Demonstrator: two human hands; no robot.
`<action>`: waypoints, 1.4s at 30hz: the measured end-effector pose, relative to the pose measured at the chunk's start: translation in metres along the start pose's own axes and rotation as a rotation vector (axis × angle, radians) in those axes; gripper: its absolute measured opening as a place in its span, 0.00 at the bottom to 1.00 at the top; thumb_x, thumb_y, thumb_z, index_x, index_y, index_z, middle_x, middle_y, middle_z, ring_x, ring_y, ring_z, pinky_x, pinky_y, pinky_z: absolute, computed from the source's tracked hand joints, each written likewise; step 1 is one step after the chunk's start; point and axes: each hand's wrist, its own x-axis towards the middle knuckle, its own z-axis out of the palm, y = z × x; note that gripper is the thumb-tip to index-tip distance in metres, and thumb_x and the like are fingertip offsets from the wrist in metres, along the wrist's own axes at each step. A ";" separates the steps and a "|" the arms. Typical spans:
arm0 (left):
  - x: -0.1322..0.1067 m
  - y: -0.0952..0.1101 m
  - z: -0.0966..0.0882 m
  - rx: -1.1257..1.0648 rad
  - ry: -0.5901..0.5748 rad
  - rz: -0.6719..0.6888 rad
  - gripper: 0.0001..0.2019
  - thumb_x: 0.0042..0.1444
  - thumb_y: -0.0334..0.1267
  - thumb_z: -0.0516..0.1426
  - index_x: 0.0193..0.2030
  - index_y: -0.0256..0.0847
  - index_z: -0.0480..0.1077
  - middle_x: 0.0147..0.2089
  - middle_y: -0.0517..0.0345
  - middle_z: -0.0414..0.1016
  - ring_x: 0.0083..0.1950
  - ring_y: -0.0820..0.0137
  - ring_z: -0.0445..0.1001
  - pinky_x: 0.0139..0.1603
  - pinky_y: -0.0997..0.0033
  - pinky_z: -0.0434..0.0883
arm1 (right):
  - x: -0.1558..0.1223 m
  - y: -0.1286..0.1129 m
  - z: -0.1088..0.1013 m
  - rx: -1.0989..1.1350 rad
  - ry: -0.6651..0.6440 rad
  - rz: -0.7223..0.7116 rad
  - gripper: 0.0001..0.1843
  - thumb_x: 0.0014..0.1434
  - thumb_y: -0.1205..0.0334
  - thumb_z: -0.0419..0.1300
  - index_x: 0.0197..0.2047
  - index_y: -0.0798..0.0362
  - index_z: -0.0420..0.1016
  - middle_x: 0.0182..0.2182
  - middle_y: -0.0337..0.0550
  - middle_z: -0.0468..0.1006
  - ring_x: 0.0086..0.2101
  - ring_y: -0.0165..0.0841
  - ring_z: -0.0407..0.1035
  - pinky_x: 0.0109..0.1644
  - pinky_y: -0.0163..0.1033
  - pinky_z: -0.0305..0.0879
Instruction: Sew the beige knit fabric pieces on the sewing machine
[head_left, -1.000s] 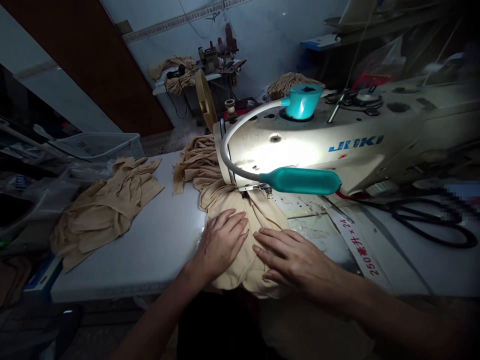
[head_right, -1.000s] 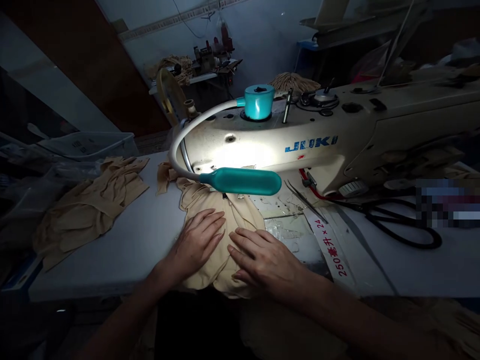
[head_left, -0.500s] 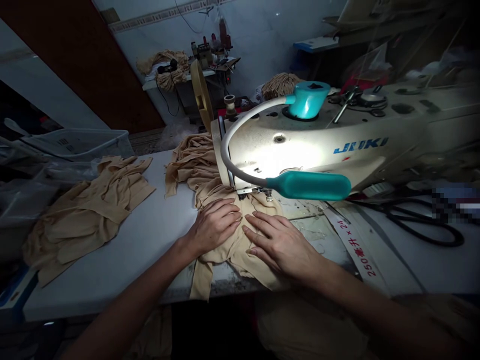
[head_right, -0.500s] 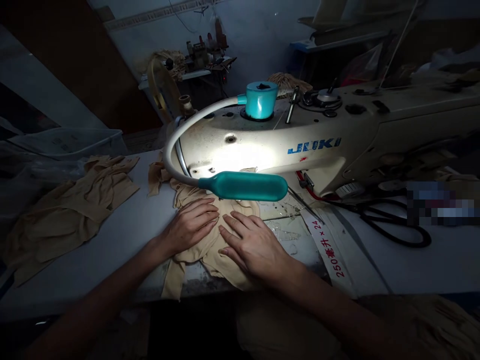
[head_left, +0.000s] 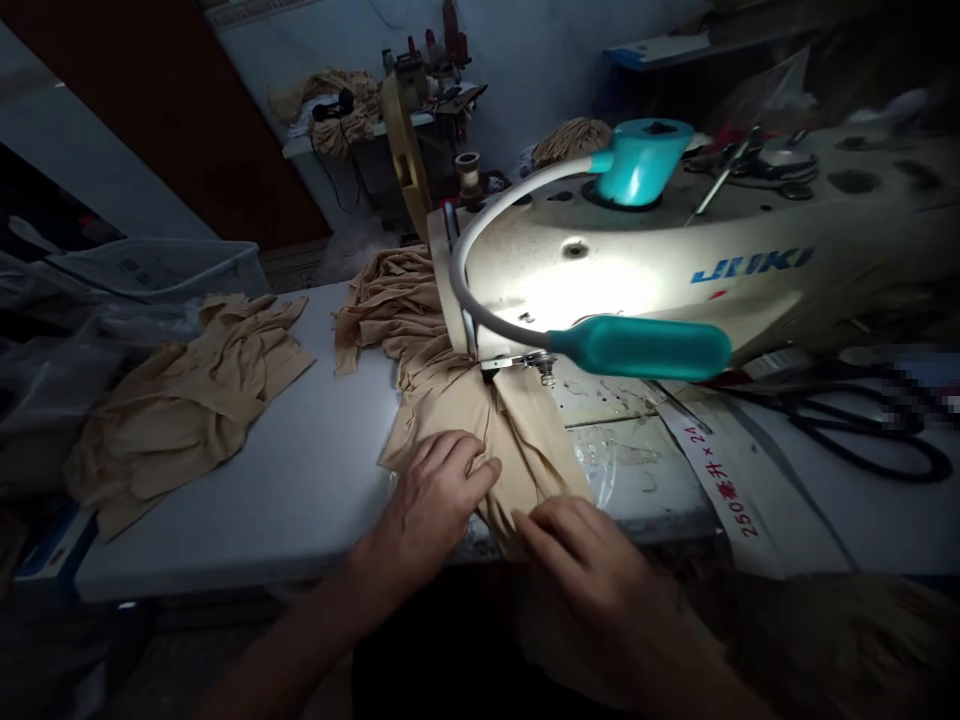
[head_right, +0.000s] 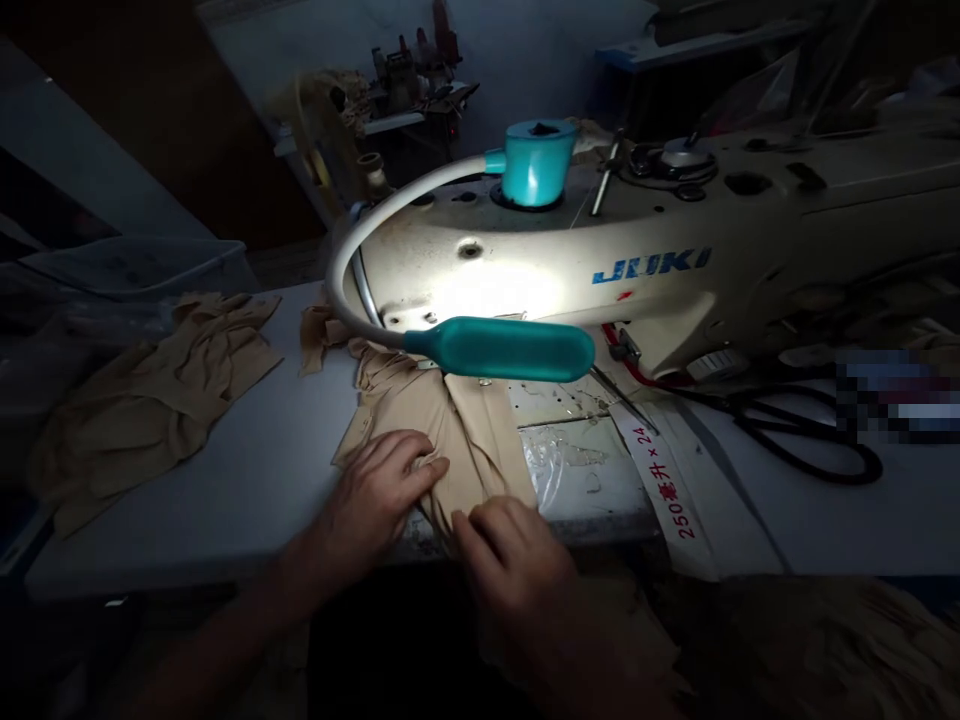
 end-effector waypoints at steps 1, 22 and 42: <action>-0.008 0.009 0.001 0.009 0.010 -0.025 0.12 0.67 0.26 0.57 0.53 0.41 0.76 0.52 0.46 0.77 0.57 0.55 0.75 0.56 0.53 0.78 | -0.008 -0.007 -0.002 0.011 -0.041 -0.020 0.20 0.71 0.72 0.53 0.62 0.54 0.75 0.44 0.54 0.81 0.44 0.46 0.76 0.47 0.50 0.77; -0.036 0.018 0.015 -0.053 0.209 0.019 0.11 0.66 0.22 0.52 0.39 0.38 0.73 0.55 0.46 0.79 0.62 0.53 0.74 0.56 0.53 0.76 | 0.076 0.058 -0.024 -0.208 -0.274 -0.125 0.12 0.71 0.67 0.58 0.52 0.50 0.81 0.45 0.51 0.79 0.43 0.43 0.74 0.37 0.42 0.69; 0.007 -0.001 0.024 -0.208 0.290 -0.181 0.05 0.73 0.35 0.59 0.45 0.39 0.77 0.38 0.56 0.76 0.42 0.66 0.76 0.44 0.66 0.72 | 0.072 0.053 0.003 0.487 0.115 0.179 0.07 0.69 0.63 0.63 0.50 0.50 0.79 0.44 0.44 0.84 0.42 0.39 0.80 0.47 0.42 0.77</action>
